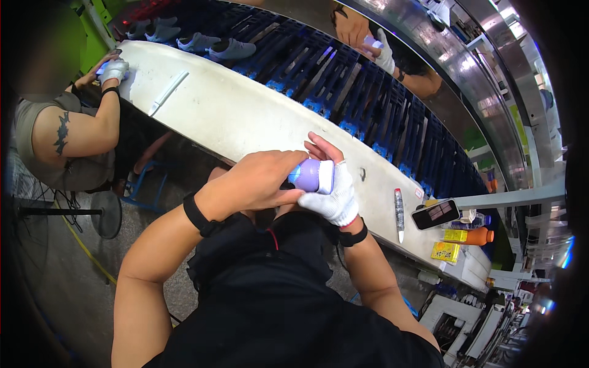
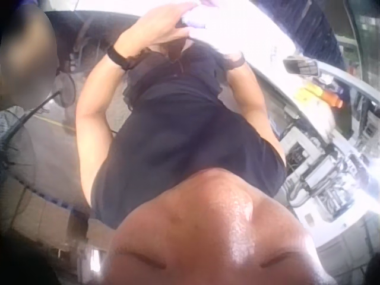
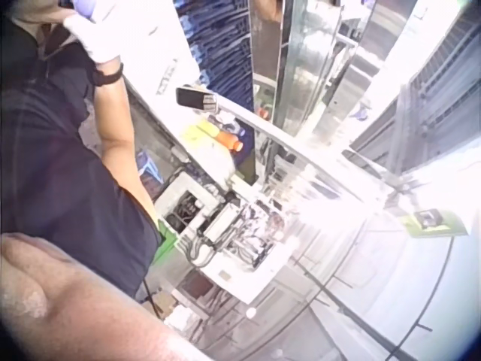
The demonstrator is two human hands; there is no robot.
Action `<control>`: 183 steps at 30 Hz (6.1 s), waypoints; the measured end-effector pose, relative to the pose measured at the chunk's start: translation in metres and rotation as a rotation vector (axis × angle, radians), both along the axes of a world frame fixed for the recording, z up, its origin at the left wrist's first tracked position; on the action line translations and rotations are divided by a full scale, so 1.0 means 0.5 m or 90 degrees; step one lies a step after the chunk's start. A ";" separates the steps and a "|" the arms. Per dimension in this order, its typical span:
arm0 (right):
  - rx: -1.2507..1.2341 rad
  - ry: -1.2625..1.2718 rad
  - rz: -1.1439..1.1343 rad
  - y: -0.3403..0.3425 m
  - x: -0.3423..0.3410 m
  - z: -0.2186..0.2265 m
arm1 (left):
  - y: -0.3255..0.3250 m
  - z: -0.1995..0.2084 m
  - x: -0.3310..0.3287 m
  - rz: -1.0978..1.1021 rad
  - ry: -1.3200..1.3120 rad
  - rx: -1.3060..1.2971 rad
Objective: Manually fitting shoe components, applying adhesive or markings, and placing them on a conveyor system in a shoe manufacturing facility.
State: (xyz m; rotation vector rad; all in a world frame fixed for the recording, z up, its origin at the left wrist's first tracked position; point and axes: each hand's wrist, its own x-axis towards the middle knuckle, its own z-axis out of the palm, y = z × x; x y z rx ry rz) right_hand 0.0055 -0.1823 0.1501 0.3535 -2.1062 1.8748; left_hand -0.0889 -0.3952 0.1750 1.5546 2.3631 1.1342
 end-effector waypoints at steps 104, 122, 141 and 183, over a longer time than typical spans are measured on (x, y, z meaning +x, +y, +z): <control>0.722 0.727 -0.871 0.299 -0.201 0.851 | -0.070 -0.198 -0.112 0.373 -0.129 0.182; 0.761 0.009 -0.488 0.154 -0.503 0.507 | 0.004 -0.096 -0.577 0.341 0.213 -0.181; 0.730 -0.014 -0.501 0.149 -0.499 0.520 | 0.013 0.029 -0.545 0.058 0.415 -0.153; -0.085 -0.005 -0.323 -0.002 0.056 0.088 | -0.138 0.027 0.035 0.133 0.011 0.257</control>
